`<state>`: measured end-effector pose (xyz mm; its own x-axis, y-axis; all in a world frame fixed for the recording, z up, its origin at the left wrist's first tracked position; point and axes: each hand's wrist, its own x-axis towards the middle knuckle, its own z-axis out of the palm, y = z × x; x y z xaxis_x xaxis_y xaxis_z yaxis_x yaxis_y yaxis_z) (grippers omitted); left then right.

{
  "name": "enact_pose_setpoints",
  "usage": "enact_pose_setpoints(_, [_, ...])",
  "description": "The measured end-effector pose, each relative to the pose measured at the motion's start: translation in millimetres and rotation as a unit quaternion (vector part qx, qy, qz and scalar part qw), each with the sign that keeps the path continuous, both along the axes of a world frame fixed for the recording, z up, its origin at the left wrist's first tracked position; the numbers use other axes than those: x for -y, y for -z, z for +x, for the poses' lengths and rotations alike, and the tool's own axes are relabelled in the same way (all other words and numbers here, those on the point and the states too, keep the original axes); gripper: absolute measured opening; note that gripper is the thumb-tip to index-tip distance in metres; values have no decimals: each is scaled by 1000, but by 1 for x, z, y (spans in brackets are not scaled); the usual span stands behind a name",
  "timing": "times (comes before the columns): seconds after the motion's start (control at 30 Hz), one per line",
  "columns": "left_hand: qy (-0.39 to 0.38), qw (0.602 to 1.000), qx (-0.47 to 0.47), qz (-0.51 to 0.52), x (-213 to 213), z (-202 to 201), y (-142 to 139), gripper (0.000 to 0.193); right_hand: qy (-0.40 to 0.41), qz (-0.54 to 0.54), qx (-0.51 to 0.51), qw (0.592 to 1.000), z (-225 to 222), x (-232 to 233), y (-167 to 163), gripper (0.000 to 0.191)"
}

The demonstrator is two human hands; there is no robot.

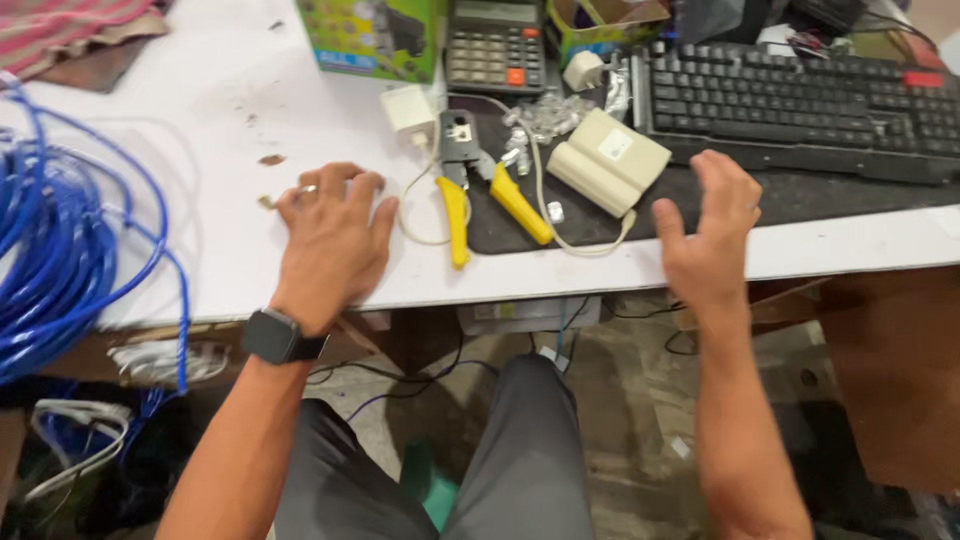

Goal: The person takes a blue network cable, uses a wire stripper to remove the outer jacket, separates and arranges the small inner wires, threads them into an RJ45 connector, and uses yellow-handled crimping pliers to crimp the connector onto the cable end, working on a cluttered workbench.

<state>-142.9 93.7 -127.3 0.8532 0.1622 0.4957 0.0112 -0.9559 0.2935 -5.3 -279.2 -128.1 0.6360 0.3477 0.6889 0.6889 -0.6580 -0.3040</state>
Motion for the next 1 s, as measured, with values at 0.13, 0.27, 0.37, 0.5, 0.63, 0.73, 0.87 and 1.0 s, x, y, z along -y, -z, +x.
enact_pose_setpoints(0.13, [-13, 1000, 22, 10, 1, 9, -2, 29, 45, -15, -30, 998, 9, -6, 6, 61])
enact_pose_setpoints(0.27, [-7, 1000, 8, 15, 0, 8, -3, 31, 64, -32, -93, 993, 7, -11, 8, 66])
enact_pose_setpoints(0.37, [-22, 999, 8, 26, 0, 8, -1, 35, 78, -85, -80, 990, 9, -12, 11, 69])
enact_pose_setpoints(0.5, [-33, 999, -16, 37, 1, 14, 0, 38, 74, -128, -83, 986, 16, -10, 12, 81])
enact_pose_setpoints(0.63, [-53, 997, -36, 31, 5, 20, -14, 42, 74, -145, -67, 984, 20, -11, 3, 90])
enact_pose_setpoints(0.73, [-32, 997, -65, 29, 2, 14, -25, 41, 70, -145, -94, 982, 11, -18, 1, 89])
enact_pose_setpoints(0.87, [-30, 999, 8, 38, -3, 24, -21, 39, 114, -173, -71, 976, 29, -20, 2, 91])
enact_pose_setpoints(1.0, [-25, 999, -17, 17, -1, 13, -2, 32, 76, -136, -100, 983, 22, -7, 15, 84])
